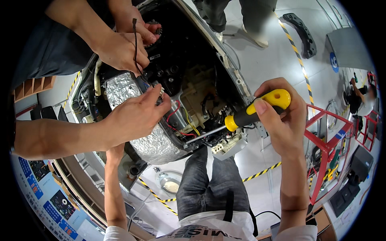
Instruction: The person unscrews and detaches various components from the interior of an appliance using a screwdriver and by hand, including disconnecting wire harnesses and removing small metal screws.
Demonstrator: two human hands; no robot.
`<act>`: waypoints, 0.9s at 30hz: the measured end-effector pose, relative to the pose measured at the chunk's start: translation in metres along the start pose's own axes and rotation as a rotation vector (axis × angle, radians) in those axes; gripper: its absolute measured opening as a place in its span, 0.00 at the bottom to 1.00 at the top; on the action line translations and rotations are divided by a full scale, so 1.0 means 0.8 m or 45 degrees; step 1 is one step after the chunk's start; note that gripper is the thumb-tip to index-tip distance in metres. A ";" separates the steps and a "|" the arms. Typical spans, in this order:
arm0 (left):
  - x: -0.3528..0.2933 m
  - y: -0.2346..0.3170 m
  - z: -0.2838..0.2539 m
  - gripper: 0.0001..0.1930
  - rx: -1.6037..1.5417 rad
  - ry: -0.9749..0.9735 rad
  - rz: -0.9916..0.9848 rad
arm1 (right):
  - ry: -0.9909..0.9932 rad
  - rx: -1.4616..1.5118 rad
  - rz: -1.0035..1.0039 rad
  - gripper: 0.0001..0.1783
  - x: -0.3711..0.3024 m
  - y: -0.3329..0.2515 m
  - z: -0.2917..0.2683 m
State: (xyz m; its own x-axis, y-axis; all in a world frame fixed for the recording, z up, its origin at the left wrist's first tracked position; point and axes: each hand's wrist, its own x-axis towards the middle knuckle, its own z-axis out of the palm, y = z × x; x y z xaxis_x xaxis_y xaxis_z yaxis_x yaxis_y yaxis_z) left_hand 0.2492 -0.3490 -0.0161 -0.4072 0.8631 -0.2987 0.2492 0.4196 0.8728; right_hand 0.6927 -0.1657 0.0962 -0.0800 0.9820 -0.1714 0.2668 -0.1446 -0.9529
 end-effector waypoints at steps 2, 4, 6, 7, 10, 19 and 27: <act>0.000 0.003 -0.003 0.15 0.524 -0.063 0.144 | -0.022 0.019 -0.033 0.19 -0.001 -0.001 -0.003; 0.001 0.005 -0.002 0.14 0.759 -0.101 0.236 | -0.010 0.024 -0.027 0.19 -0.003 -0.002 -0.006; 0.004 0.005 0.004 0.15 0.537 -0.083 0.244 | 0.020 0.021 0.006 0.19 -0.006 -0.003 -0.009; 0.007 0.006 0.005 0.14 0.549 -0.091 0.253 | 0.007 0.037 0.005 0.19 -0.007 -0.004 -0.011; 0.013 0.013 0.008 0.11 0.653 -0.111 0.267 | 0.023 0.067 0.022 0.20 -0.011 -0.006 -0.016; 0.008 0.045 0.022 0.11 1.081 -0.015 0.246 | 0.094 0.123 0.027 0.19 -0.021 -0.005 -0.032; 0.009 0.048 0.036 0.12 0.896 0.094 0.244 | 0.064 0.187 0.072 0.13 -0.017 0.011 -0.001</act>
State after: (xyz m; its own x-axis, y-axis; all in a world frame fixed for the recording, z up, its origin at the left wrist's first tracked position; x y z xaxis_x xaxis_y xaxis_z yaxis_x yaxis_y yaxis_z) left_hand 0.2813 -0.3187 0.0045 -0.3521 0.9286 -0.1171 0.8171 0.3660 0.4453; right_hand 0.6967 -0.1802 0.0903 -0.0200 0.9761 -0.2163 0.1261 -0.2121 -0.9691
